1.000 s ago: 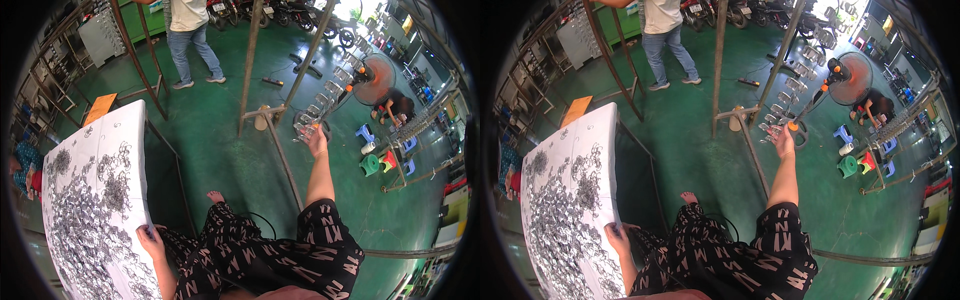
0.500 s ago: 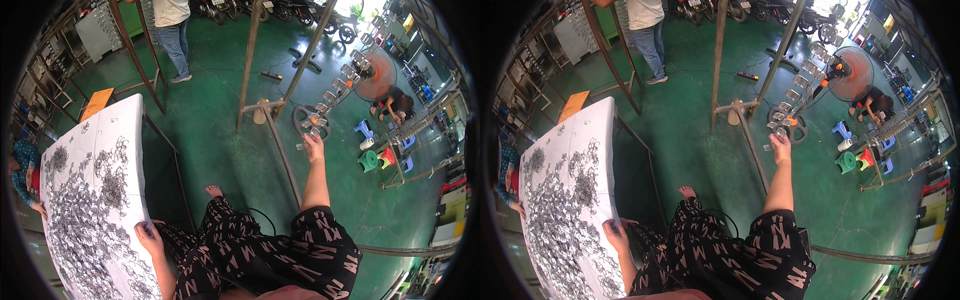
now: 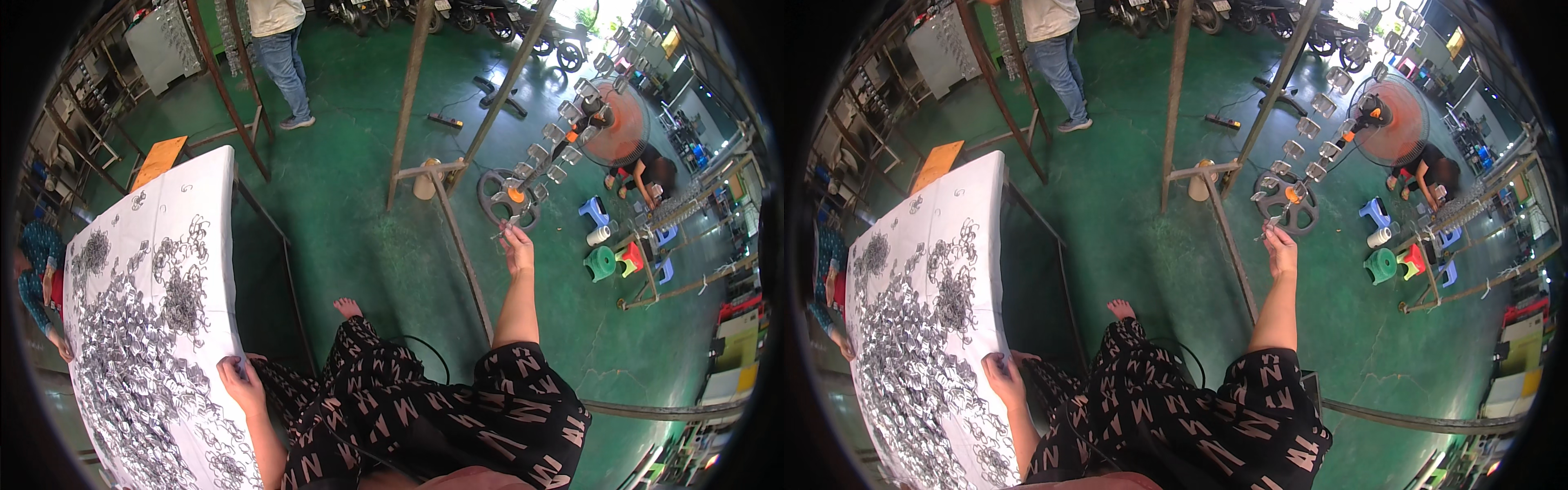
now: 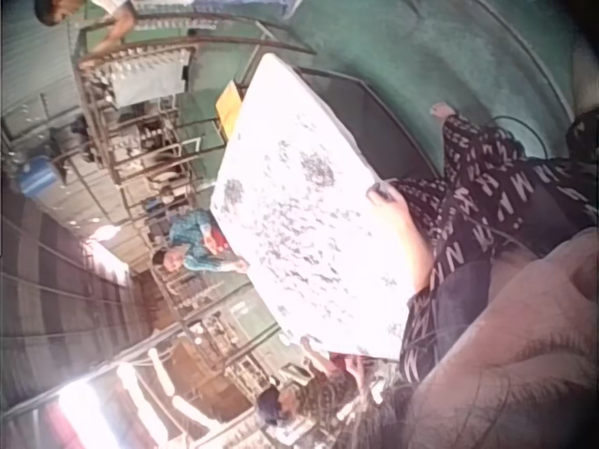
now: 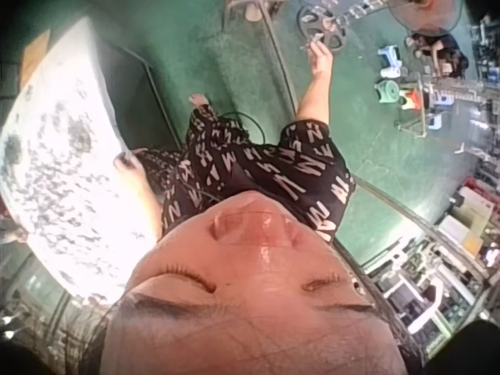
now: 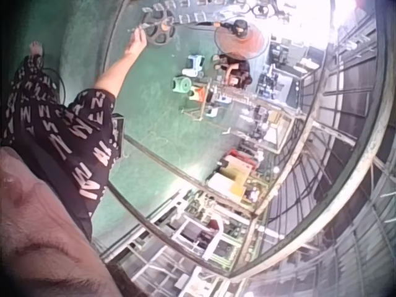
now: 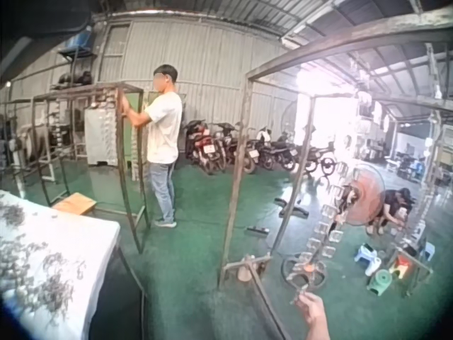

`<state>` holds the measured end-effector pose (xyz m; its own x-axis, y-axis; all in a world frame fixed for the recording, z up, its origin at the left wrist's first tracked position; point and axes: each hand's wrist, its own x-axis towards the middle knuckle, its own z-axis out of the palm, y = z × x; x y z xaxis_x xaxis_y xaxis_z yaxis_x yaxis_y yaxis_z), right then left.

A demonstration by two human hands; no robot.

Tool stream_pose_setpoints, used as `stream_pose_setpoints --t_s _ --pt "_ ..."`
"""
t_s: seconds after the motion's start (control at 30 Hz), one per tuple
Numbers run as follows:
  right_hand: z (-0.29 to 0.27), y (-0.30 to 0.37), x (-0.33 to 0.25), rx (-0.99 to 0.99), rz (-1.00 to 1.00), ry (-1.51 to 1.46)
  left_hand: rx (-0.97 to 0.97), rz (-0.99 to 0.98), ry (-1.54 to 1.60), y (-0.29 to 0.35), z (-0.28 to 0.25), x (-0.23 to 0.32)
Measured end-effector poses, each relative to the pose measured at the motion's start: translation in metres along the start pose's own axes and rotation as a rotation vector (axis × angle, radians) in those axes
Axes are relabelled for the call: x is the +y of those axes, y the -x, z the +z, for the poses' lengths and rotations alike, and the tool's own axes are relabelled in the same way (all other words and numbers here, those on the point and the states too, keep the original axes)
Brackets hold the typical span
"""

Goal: The person sits at a table and repeatedly picks up small metal hooks and rectangular metal plates. They insert the hooks into the plates and place the assembled pieces onto a hanging rack nearby.

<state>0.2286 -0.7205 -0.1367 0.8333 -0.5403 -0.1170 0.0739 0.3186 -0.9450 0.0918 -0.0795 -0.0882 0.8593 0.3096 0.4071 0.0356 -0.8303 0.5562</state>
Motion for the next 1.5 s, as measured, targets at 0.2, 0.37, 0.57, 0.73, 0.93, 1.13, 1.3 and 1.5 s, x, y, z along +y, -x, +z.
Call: stream_pose_setpoints --t_s 0.2,0.37,0.57,0.73,0.93,1.13,1.3,1.5 --pt "0.007 0.007 0.007 0.025 -0.006 0.023 -0.009 -0.021 0.010 0.000 0.000 -0.002" --pt "0.011 0.010 0.010 0.113 -0.041 -0.045 -0.007 -0.020 0.009 0.000 0.000 0.001" --pt "0.028 0.021 0.008 0.213 -0.184 -0.085 0.012 -0.007 0.013 -0.001 0.002 0.005" --pt "0.077 0.055 0.000 0.080 -0.180 0.134 0.049 -0.065 0.075 -0.004 -0.003 0.009" --pt "0.166 0.122 0.025 -0.258 -0.111 0.110 0.067 0.007 0.234 -0.021 -0.012 0.051" --pt "0.271 0.208 0.058 -0.727 0.021 0.119 -0.046 0.173 0.385 -0.006 -0.017 0.097" --pt "0.326 0.277 0.081 -1.084 0.144 0.097 0.068 0.133 0.254 -0.002 -0.023 0.103" --pt "0.352 0.322 0.097 -1.318 0.233 0.089 0.152 -0.028 0.218 0.017 -0.033 0.074"
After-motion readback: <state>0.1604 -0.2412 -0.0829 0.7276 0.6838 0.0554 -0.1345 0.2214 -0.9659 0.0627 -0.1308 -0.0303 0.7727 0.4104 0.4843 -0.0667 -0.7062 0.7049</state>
